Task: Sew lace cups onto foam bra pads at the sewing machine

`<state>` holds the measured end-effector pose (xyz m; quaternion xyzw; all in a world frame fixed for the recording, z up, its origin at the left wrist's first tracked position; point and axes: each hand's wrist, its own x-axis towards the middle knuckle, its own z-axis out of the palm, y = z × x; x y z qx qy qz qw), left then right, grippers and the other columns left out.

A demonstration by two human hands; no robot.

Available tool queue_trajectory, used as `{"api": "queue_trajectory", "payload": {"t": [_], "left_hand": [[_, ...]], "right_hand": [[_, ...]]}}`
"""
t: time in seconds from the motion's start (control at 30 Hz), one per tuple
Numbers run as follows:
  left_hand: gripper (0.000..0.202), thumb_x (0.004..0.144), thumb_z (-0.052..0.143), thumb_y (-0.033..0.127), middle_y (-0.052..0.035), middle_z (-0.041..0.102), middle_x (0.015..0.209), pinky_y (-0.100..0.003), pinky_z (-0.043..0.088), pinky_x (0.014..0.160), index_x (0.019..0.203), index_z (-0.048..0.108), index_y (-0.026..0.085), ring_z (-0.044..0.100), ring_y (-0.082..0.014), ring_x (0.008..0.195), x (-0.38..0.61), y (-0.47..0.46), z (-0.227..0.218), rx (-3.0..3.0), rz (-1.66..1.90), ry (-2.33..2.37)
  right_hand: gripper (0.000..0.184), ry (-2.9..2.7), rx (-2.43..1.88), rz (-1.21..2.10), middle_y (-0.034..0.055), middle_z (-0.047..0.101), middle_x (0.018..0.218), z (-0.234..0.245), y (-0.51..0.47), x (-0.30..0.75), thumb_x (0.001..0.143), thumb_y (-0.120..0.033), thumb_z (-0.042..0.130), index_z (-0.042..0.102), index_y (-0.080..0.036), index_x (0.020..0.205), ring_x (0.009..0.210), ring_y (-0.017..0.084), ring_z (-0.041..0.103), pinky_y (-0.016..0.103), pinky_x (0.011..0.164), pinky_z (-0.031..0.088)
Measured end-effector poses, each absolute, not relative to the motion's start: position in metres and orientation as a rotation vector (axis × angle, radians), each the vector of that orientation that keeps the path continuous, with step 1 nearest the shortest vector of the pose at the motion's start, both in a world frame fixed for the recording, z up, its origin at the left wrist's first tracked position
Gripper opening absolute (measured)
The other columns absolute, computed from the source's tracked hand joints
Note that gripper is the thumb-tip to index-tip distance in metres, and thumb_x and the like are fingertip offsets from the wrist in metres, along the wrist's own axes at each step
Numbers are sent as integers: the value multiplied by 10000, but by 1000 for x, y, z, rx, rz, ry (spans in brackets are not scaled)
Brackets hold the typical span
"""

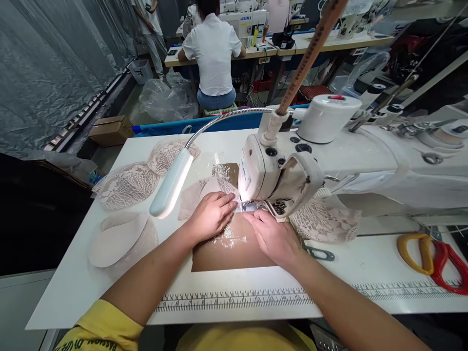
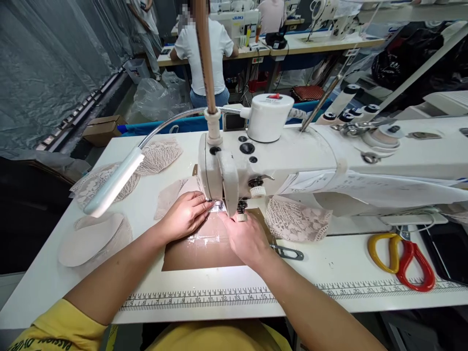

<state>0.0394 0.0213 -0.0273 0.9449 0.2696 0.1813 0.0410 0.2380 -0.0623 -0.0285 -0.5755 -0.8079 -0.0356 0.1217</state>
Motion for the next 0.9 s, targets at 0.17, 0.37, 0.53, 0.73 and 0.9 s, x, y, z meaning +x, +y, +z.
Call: {"api": "queue_trajectory", "payload": {"t": [0.17, 0.37, 0.53, 0.73, 0.9], "left_hand": [[306, 905, 460, 232, -129, 626, 1210, -455, 466, 912, 1133, 647, 151, 546, -279, 1077, 33, 30, -29, 2833, 574, 1007], [318, 899, 457, 225, -92, 614, 1243, -440, 447, 951, 1148, 651, 186, 533, -263, 1114, 26, 40, -33, 2738, 616, 1199], [340, 884, 468, 211, -88, 566, 1306, -400, 414, 1011, 1180, 631, 183, 498, -255, 1189, 22, 35, -17, 2675, 403, 1370], [502, 912, 420, 449, -129, 479, 1394, -456, 363, 1044, 1327, 470, 171, 413, -315, 1294, -40, 1, 32, 2487, 241, 1757], [451, 798, 531, 491, -218, 573, 1157, -513, 360, 984, 1010, 575, 96, 406, -417, 1238, -146, -44, 30, 1798, 423, 2465]], "right_hand": [[433, -2365, -1646, -105, 40, 646, 804, -31, -62, 240, 842, -84, 441, 662, -235, 1181, 624, 161, 506, 296, 546, 307], [388, -2392, -1570, -118, 49, 655, 845, -33, -60, 243, 867, -98, 429, 676, -199, 1147, 666, 167, 550, 297, 578, 345], [353, -2418, -1443, -194, 52, 661, 838, -42, -58, 251, 927, -175, 383, 677, -191, 1121, 652, 176, 577, 317, 594, 371], [352, -2399, -1317, -211, 50, 643, 840, -55, -55, 258, 939, -208, 362, 680, -168, 1084, 658, 179, 590, 328, 608, 418], [363, -2417, -1331, -218, 54, 642, 834, -52, -58, 257, 934, -197, 353, 686, -163, 1077, 672, 187, 601, 330, 591, 443]]}}
